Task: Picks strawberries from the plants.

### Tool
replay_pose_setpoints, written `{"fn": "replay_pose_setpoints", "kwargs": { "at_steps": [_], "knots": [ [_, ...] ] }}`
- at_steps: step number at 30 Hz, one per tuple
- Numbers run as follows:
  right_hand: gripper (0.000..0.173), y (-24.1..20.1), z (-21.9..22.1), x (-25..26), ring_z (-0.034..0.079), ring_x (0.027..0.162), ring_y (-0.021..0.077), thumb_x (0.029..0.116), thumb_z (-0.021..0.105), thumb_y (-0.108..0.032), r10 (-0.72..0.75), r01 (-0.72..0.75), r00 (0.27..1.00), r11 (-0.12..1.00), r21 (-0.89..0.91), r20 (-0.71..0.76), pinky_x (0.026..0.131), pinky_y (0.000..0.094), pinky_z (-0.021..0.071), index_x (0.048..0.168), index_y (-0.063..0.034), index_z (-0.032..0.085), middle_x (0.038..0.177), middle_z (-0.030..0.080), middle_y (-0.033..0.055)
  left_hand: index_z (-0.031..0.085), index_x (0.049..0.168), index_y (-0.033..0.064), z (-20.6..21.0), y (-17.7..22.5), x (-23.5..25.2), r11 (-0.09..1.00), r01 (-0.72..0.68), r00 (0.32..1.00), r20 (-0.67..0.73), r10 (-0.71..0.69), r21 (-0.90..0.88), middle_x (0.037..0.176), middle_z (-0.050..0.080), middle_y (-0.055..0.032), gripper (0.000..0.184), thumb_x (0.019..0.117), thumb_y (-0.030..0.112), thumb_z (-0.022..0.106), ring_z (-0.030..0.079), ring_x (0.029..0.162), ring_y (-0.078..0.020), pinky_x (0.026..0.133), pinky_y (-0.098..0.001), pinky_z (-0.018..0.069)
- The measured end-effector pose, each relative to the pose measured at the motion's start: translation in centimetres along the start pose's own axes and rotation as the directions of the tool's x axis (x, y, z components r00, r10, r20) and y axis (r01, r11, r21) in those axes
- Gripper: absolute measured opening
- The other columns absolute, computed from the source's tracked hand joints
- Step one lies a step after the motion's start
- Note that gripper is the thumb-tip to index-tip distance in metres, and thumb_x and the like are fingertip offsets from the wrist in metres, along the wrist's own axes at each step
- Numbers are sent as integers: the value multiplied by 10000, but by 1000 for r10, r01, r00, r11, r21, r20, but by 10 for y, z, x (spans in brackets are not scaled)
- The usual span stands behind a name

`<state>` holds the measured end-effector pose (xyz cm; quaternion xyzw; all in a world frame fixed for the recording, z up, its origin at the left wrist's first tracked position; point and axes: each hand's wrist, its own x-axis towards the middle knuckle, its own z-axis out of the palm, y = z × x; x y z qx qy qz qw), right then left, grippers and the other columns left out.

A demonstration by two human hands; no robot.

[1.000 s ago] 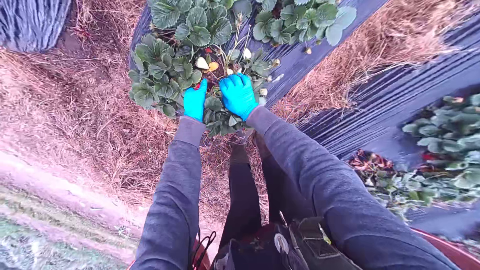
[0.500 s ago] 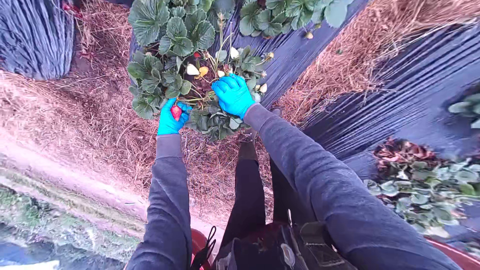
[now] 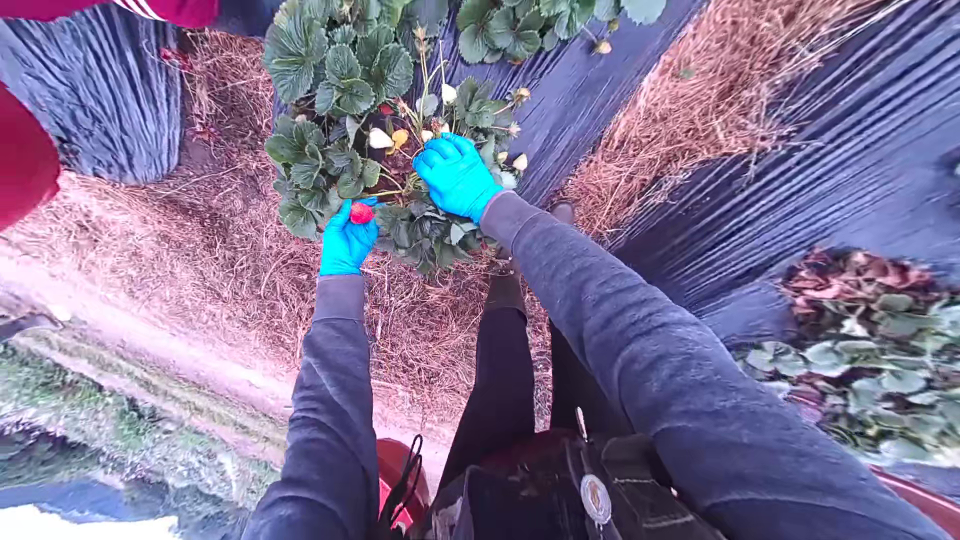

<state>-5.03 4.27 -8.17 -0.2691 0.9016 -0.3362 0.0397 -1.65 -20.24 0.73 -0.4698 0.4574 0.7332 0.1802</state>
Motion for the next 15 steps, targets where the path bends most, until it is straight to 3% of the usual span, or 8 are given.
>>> {"fn": "replay_pose_setpoints", "kwargs": {
  "at_steps": [1, 3, 5, 6, 9, 11, 13, 15],
  "knots": [
    [326, -1, -6, 4, 579, 1303, 347, 945, 520, -131, 3, -4, 998, 1000, 14, 55, 1168, 541, 348, 1231, -80, 667, 1238, 694, 129, 542, 1226, 30, -2, 2, 0, 999, -38, 999, 38, 39, -24, 1144, 688, -151, 444, 1124, 276, 188, 701, 1011, -245, 836, -368, 602],
    [382, -5, -23, 7, 518, 1385, 341, 1001, 488, -147, -7, -4, 986, 998, 66, 169, 1197, 542, 318, 1354, -85, 620, 1370, 644, 128, 547, 1232, 17, -8, 4, -4, 996, -80, 992, 101, 76, 32, 1172, 686, -155, 395, 1113, 175, 205, 702, 1036, -251, 846, -365, 607],
    [434, -6, -43, -3, 455, 1451, 336, 1027, 471, -151, -6, -13, 983, 995, 102, 185, 1193, 547, 318, 1450, -101, 560, 1494, 568, 123, 610, 1161, 18, 0, 4, -11, 980, -101, 969, 242, 57, 174, 1216, 695, -167, 303, 955, -33, 393, 717, 1028, -260, 835, -372, 622],
    [455, -7, -52, -15, 448, 1460, 343, 1019, 473, -150, 6, -22, 988, 994, 106, 151, 1178, 548, 341, 1465, -110, 558, 1515, 555, 124, 653, 1137, 22, 13, 3, -19, 969, -100, 944, 328, 21, 224, 1271, 686, -181, 314, 872, -66, 509, 720, 1056, -273, 848, -375, 626],
    [420, -22, -67, -67, 523, 1397, 361, 1004, 478, -167, 132, -121, 990, 977, 173, -51, 1094, 543, 440, 1388, -96, 634, 1436, 624, 138, 682, 1245, 70, 65, 4, -62, 962, -137, 792, 609, -35, 234, 1423, 604, -174, 443, 812, 13, 757, 657, 1221, -305, 988, -408, 583],
    [397, -23, -78, -108, 564, 1359, 354, 998, 494, -173, 286, -257, 950, 943, 210, -122, 1056, 548, 473, 1344, -89, 667, 1398, 652, 141, 683, 1305, 104, 112, 3, -84, 963, -170, 644, 763, -52, 209, 1481, 566, -134, 504, 814, 44, 784, 649, 1225, -261, 992, -383, 574],
    [385, -26, -83, -152, 580, 1341, 354, 1005, 493, -189, 442, -416, 895, 880, 230, -70, 1052, 558, 481, 1329, -87, 676, 1376, 663, 145, 679, 1326, 116, 153, -1, -106, 955, -182, 528, 843, -104, 232, 1502, 553, -119, 517, 824, 51, 783, 663, 1196, -229, 955, -354, 586],
    [403, -28, -84, -187, 549, 1375, 351, 1032, 457, -217, 564, -570, 820, 789, 230, 98, 1089, 574, 442, 1368, -103, 648, 1416, 638, 139, 658, 1361, 132, 184, -4, -122, 919, -232, 454, 871, -187, 318, 1436, 607, -92, 551, 830, 66, 787, 671, 1167, -203, 938, -338, 593]
  ]
}}
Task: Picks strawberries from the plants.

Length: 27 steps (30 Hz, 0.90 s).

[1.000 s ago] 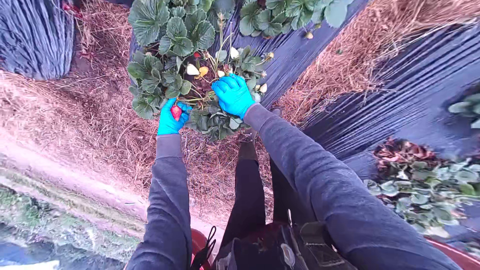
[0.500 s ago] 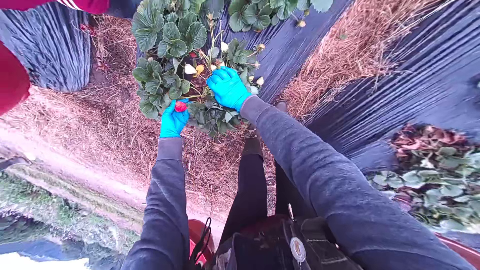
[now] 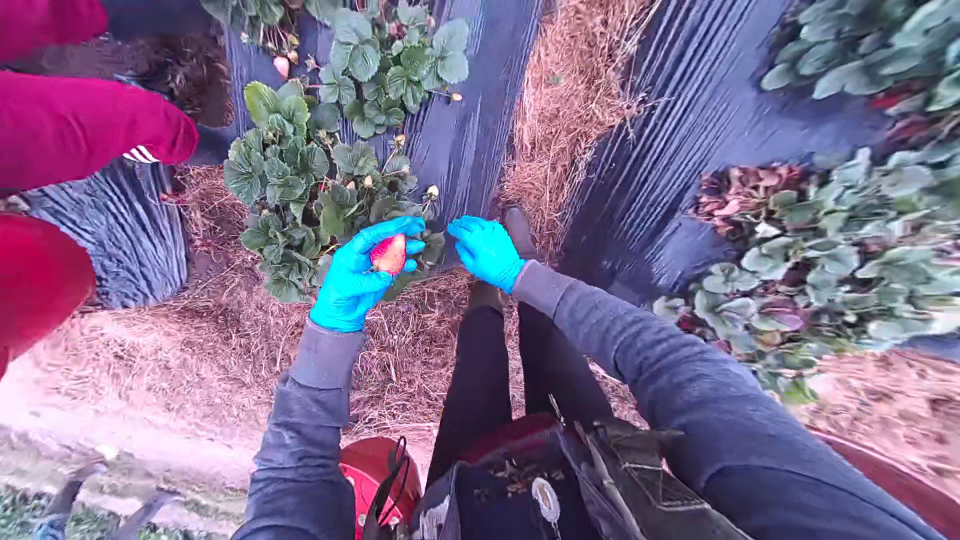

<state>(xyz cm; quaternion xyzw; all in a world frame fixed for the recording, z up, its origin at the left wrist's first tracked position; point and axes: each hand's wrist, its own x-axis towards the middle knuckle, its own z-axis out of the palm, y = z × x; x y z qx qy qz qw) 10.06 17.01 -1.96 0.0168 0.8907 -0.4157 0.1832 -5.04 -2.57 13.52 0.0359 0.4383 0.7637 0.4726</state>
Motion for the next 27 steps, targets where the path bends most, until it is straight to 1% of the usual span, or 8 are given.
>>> {"fn": "replay_pose_setpoints", "kwargs": {
  "at_steps": [4, 8, 13, 18, 20, 24, 25, 27],
  "knots": [
    [392, 20, -3, -41, 561, 1304, 437, 1033, 456, -209, 235, -235, 923, 971, -37, 306, 1044, 637, 429, 1346, -51, 630, 1359, 629, 229, 673, 1283, 136, 27, 27, -5, 831, 365, 926, -67, -372, 421, 1243, 706, -2, 567, 742, 38, 812, 704, 995, -133, 834, -279, 607],
    [288, 43, -8, -84, 618, 1143, 455, 951, 645, -176, 400, -425, 816, 904, -35, 419, 981, 661, 455, 1177, -1, 683, 1198, 666, 247, 569, 1219, 33, -8, 50, -38, 328, 689, 623, -298, -723, 646, 1262, 696, -100, 516, 728, -54, 704, 720, 1075, -223, 870, -385, 627],
    [249, 70, -15, -115, 668, 996, 432, 936, 679, -207, 483, -578, 711, 816, 34, 511, 840, 665, 507, 1046, 14, 712, 1049, 698, 235, 601, 1012, 81, 24, 40, 22, 331, 740, 638, -456, -620, 586, 800, 743, 0, 69, 1000, 78, 533, 725, 649, -128, 586, -291, 627],
    [328, 161, -71, -212, 660, 1070, 452, 1053, 490, -262, 661, -709, 694, 697, 108, 287, 900, 674, 481, 1104, -12, 697, 1105, 698, 242, 716, 1030, -16, 99, -77, 136, 68, 569, 502, -281, -818, 819, 748, 756, -85, 403, 1091, 223, 396, 701, 562, -154, 479, -284, 573],
    [397, 209, -99, -280, 633, 1189, 414, 1080, 419, -298, 880, -850, 476, 461, 256, -5, 1019, 615, 450, 1227, -42, 684, 1227, 684, 226, 721, 1009, -6, 136, -118, 159, 33, 498, 475, -240, -846, 867, 734, 748, -67, 423, 1114, 257, 407, 669, 527, -130, 449, -262, 538],
    [410, 291, -136, -371, 632, 1257, 342, 1082, 410, -315, 931, -601, -364, -214, 770, -25, 1017, 621, 491, 1383, -137, 625, 1362, 662, 136, 683, 1174, -20, 171, -167, 188, 163, 512, 542, -171, -823, 843, 937, 776, -100, 298, 1080, 159, 464, 747, 763, -165, 644, -285, 616],
    [411, 309, -136, -377, 635, 1245, 350, 1066, 448, -335, 905, -502, -424, -272, 821, 40, 1009, 634, 491, 1383, -135, 617, 1341, 669, 147, 670, 1179, -29, 175, -174, 195, 193, 531, 546, -159, -823, 825, 1003, 775, -120, 250, 1047, 100, 501, 757, 833, -184, 685, -293, 623],
    [457, 329, -129, -362, 647, 1195, 379, 1001, 584, -373, 932, -521, -345, -289, 803, 112, 978, 648, 503, 1361, -92, 612, 1292, 674, 186, 662, 1138, -30, 186, -181, 210, 184, 532, 523, -150, -839, 826, 1076, 766, -134, 203, 970, 20, 560, 752, 907, -195, 739, -300, 621]
  ]
}}
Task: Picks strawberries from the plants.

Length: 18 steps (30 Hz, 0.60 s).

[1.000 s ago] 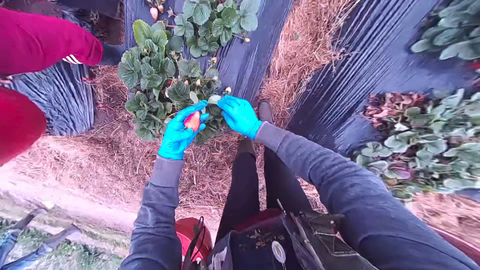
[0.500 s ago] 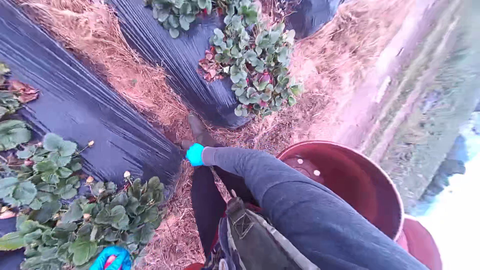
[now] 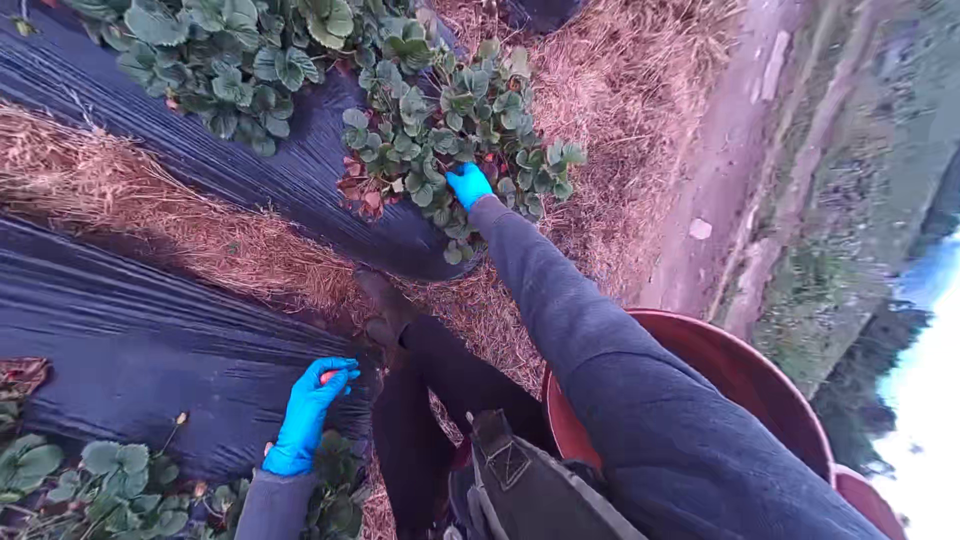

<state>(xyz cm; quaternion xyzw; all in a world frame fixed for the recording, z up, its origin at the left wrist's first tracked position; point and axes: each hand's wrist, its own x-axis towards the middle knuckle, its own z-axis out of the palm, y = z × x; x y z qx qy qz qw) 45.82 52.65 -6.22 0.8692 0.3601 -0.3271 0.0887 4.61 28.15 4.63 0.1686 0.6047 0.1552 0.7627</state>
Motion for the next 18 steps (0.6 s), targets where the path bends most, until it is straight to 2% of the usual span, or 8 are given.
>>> {"fn": "replay_pose_setpoints", "kwargs": {
  "at_steps": [2, 4, 7, 9, 11, 14, 16, 18],
  "knots": [
    [463, -26, 21, -9, 658, 1155, 433, 944, 642, -279, 10, 15, 995, 969, -247, 100, 904, 680, 524, 1337, -40, 591, 1307, 647, 231, 670, 1091, -21, 0, 24, 11, 998, 25, 999, 42, -27, 53, 1086, 761, -129, 174, 939, -6, 584, 749, 910, -195, 759, -307, 620],
    [401, -48, 28, -10, 643, 1177, 450, 964, 613, -183, 50, 66, 969, 890, -452, 241, 909, 666, 520, 1283, 58, 587, 1294, 634, 283, 673, 1081, -13, 3, 52, 15, 996, 44, 996, 69, -50, 82, 1087, 760, -121, 167, 947, -6, 573, 745, 905, -188, 760, -304, 615],
    [276, -47, 11, -1, 596, 1241, 455, 929, 696, -46, -9, 542, 764, 552, -634, 645, 1018, 641, 476, 1184, 61, 686, 1267, 651, 278, 674, 1066, -5, 9, 96, 12, 995, 35, 993, 109, -45, 95, 1077, 764, -105, 159, 957, -5, 559, 742, 903, -169, 755, -292, 608],
    [271, -49, -11, -11, 585, 1255, 472, 970, 632, -50, -11, 574, 739, 533, -622, 674, 1021, 665, 458, 1212, 65, 672, 1291, 638, 291, 674, 1056, -5, 11, 122, 8, 996, 0, 990, 137, -12, 86, 1073, 760, -107, 154, 951, 9, 562, 738, 892, -164, 741, -290, 605],
    [264, -74, -40, -44, 617, 1194, 492, 993, 543, -79, -22, 474, 826, 567, -674, 563, 932, 700, 490, 1167, 75, 668, 1259, 644, 307, 678, 1059, -4, 11, 146, 6, 996, -29, 985, 172, 15, 80, 1079, 757, -108, 158, 956, 24, 561, 733, 899, -168, 753, -298, 600],
    [240, -122, -58, -101, 636, 1092, 529, 997, 500, -4, -175, 568, 814, 443, -694, 554, 829, 708, 502, 1171, 103, 626, 1217, 634, 324, 710, 1064, -7, 3, 172, 5, 995, -80, 974, 219, 64, 64, 1105, 759, -89, 177, 955, 14, 572, 725, 923, -144, 799, -296, 593],
    [318, -139, -56, -137, 645, 1071, 530, 1027, 440, -1, -322, 737, 675, 338, -585, 664, 845, 684, 501, 1317, 99, 524, 1221, 619, 339, 731, 1052, -3, -6, 181, 16, 989, -130, 961, 254, 108, 69, 1138, 746, -79, 171, 934, 20, 609, 713, 931, -127, 800, -289, 593],
    [458, -138, -27, -151, 628, 1134, 506, 1013, 552, -87, -424, 931, 364, 191, -311, 829, 876, 676, 490, 1456, 3, 479, 1303, 613, 284, 734, 1040, 1, -20, 181, 28, 980, -118, 970, 231, 79, 159, 1092, 745, -79, 159, 927, 110, 715, 705, 852, -116, 744, -290, 596]
  ]
}}
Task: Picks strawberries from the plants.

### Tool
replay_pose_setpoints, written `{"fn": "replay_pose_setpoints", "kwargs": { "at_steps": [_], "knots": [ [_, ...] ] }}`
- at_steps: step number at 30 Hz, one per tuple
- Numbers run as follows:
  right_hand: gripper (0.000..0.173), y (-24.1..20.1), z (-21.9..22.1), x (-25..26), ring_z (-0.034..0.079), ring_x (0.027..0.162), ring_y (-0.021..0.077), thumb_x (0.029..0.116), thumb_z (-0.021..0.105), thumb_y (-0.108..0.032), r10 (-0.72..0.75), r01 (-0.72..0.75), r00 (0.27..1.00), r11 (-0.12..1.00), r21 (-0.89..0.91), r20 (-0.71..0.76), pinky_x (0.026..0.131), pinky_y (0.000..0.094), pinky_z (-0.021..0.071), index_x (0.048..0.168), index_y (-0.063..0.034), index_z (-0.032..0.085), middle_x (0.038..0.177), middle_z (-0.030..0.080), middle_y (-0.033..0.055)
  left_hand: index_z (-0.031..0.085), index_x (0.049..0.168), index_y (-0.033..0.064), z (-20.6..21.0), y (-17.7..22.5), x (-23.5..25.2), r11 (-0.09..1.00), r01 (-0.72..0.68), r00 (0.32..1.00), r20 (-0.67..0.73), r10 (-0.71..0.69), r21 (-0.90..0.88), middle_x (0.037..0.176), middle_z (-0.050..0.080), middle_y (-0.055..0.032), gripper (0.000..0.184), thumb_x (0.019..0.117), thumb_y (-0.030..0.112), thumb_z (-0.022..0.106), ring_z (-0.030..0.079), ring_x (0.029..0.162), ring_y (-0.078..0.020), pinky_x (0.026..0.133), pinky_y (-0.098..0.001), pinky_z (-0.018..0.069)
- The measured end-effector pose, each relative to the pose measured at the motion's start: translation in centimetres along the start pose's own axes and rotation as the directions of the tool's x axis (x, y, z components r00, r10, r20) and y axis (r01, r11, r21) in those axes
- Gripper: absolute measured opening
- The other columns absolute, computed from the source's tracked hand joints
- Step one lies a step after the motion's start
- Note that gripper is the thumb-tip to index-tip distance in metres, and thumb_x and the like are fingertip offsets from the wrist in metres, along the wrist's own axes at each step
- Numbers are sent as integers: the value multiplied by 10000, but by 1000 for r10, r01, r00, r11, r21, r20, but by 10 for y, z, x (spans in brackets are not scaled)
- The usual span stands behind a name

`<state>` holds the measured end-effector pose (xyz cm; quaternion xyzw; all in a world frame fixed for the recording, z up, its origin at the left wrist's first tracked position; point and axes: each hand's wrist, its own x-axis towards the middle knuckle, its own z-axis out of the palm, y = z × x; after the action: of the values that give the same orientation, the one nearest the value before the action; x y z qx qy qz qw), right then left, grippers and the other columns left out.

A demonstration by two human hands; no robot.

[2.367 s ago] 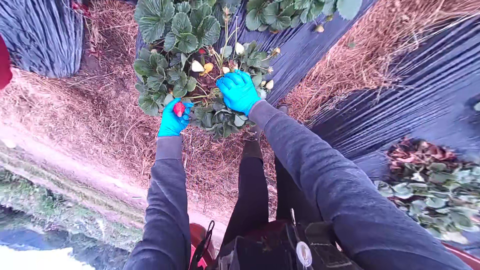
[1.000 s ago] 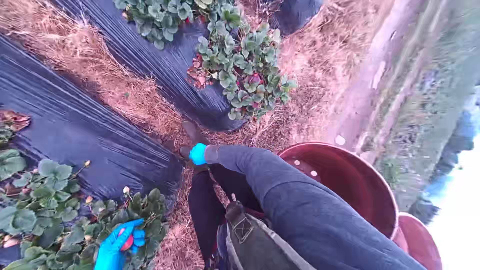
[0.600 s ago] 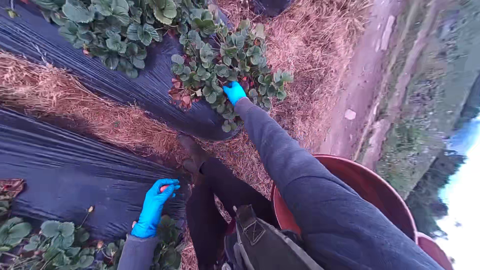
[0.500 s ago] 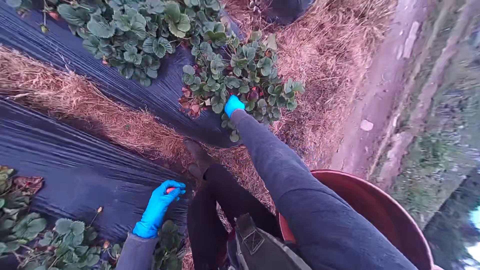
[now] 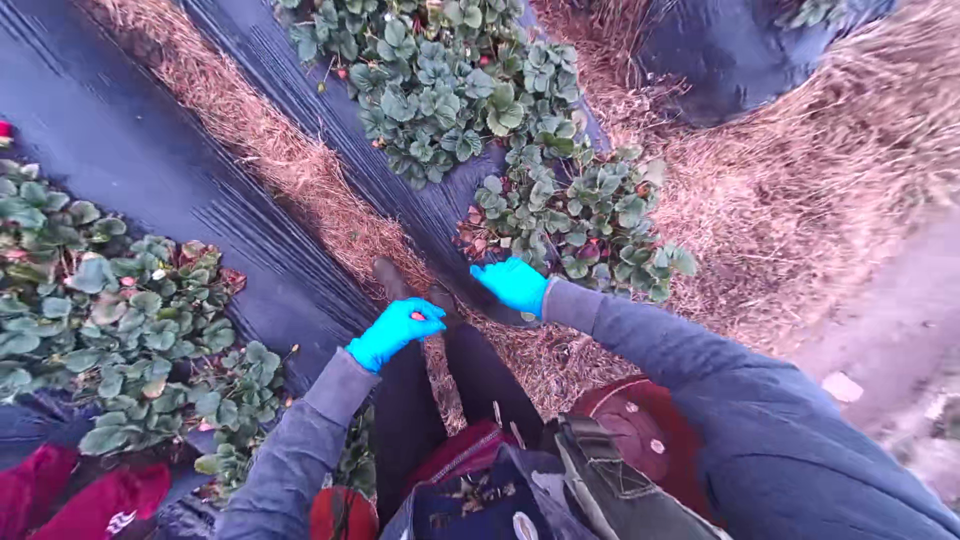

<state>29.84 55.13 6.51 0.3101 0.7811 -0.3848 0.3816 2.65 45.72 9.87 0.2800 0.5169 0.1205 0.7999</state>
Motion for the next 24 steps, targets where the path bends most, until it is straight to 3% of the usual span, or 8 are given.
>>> {"fn": "replay_pose_setpoints", "kwargs": {
  "at_steps": [3, 5, 8, 11, 15, 18, 21, 24],
  "knots": [
    [671, -21, 12, 66, 440, 1377, 530, 966, 679, -469, -156, 205, 939, 970, -133, 305, 1046, 730, 372, 1434, -7, 550, 1611, 370, 244, 731, 1029, -15, -38, -10, 33, 890, 209, 977, -62, -202, 404, 952, 743, -152, 366, 949, 342, 740, 709, 826, -252, 801, -459, 581],
    [531, -48, -16, 128, 563, 1241, 496, 993, 633, -430, -120, 247, 905, 930, -274, 409, 1022, 699, 397, 1272, 21, 651, 1386, 578, 272, 706, 1123, 2, -76, -29, 56, 688, 295, 941, -76, -331, 663, 1130, 711, -214, 353, 998, 319, 612, 688, 1070, -375, 934, -625, 522],
    [453, -66, -87, 233, 577, 1313, 403, 1067, 481, -396, -206, 212, 977, 953, -218, 54, 1097, 649, 389, 1384, -118, 644, 1419, 616, 190, 691, 1185, 5, -171, -68, 63, 439, 393, 878, -189, -439, 808, 1286, 656, -241, 313, 925, 173, 646, 616, 1216, -455, 942, -715, 490],
    [600, -9, -163, 280, 324, 1504, 468, 974, 666, -290, 27, -97, 936, 978, -186, -350, 1154, 787, 193, 1514, -94, 493, 1619, 373, 233, 655, 1322, 38, -289, -109, 43, 322, 555, 826, -459, -329, 767, 1462, 565, -193, 494, 848, 156, 732, 484, 1396, -406, 1151, -701, 303],
    [1019, 48, -180, 283, 304, 1464, 583, 822, 850, -404, 296, -360, 907, 914, -185, -300, 981, 873, 315, 1624, -110, 294, 1670, 188, 300, 505, 1516, 100, -463, -145, -70, 414, 833, 436, -896, -85, 366, 1710, 138, -211, 911, 694, 212, 880, 32, 1583, -442, 1158, -820, 36],
    [1041, 38, -187, 291, 226, 1497, 585, 830, 843, -430, 431, -453, 890, 872, -188, -148, 1019, 857, 314, 1625, -77, 271, 1672, 143, 323, 599, 1419, 171, -483, -173, -135, 591, 803, 171, -920, -352, -77, 1638, 302, -253, 647, 802, 238, 784, 244, 1516, -492, 1099, -790, 284],
    [1015, 35, -194, 301, 259, 1470, 611, 854, 811, -481, 461, -456, 886, 846, -275, -51, 1054, 812, 340, 1605, -30, 299, 1646, 157, 373, 508, 1498, 160, -452, -215, -158, 755, 608, 301, -809, -505, -245, 1627, 304, -262, 725, 811, 112, 734, 441, 1428, -427, 1101, -592, 455],
    [781, -17, -216, 286, 473, 1334, 600, 936, 704, -452, 441, -385, 897, 825, -414, 44, 1044, 747, 403, 1431, 115, 495, 1445, 453, 435, 481, 1520, 179, -445, -230, -161, 835, 429, 381, -769, -513, -345, 1603, 365, -231, 806, 770, 43, 743, 463, 1418, -388, 1098, -585, 458]
  ]
}}
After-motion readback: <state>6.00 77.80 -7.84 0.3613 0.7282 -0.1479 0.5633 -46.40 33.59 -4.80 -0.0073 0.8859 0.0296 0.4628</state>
